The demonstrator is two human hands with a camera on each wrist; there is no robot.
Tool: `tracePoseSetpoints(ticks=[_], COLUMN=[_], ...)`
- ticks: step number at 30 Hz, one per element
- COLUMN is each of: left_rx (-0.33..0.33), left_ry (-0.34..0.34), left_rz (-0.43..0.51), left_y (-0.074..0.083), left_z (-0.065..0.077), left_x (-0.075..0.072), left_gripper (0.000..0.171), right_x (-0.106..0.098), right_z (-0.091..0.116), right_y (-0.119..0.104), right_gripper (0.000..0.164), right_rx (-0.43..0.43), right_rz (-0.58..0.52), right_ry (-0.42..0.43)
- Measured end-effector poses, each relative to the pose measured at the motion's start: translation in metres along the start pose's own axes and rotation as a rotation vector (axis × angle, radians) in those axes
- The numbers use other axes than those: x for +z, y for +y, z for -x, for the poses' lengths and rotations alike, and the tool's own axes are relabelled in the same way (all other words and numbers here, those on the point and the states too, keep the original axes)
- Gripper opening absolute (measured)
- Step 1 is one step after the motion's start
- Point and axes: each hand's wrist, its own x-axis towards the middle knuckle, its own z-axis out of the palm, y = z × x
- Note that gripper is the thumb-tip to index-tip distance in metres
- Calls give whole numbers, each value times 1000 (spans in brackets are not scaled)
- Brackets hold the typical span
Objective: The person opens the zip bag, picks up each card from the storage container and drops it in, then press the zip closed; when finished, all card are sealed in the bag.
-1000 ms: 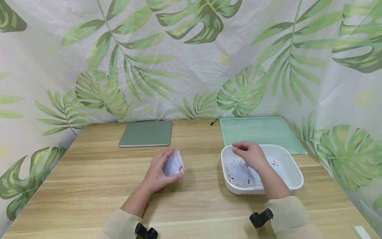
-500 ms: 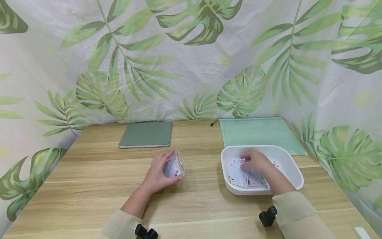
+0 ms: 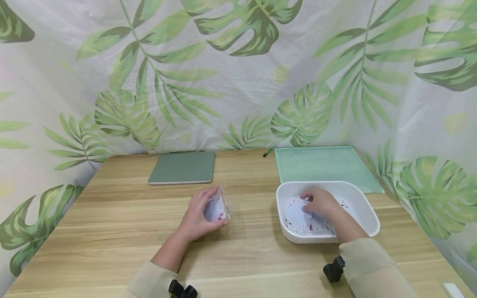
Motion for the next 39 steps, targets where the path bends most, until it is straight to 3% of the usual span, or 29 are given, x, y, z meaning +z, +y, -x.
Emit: tracePoseSetpoints(ticks=[9, 15, 28, 33, 39], left_rx=[-8, -10, -16, -12, -19], left_ry=[-9, -8, -7, -8, -11], left_rz=[0, -5, -4, -10, -12], left_y=[2, 1, 1, 1, 1], left_z=[0, 0, 1, 0, 0], left_x=[-1, 0, 0, 0, 0], left_gripper=[93, 92, 92, 91, 92], right_x=[-20, -33, -54, -57, -41], right_z=[15, 26, 44, 52, 53], right_y=[-5, -3, -4, -4, -24], right_gripper=[26, 31, 50, 56, 54], right_rx=[-28, -62, 4, 41, -11], right_rz=[-63, -109, -261, -415, -681], right_ry=[-13, -19, 119, 193, 309])
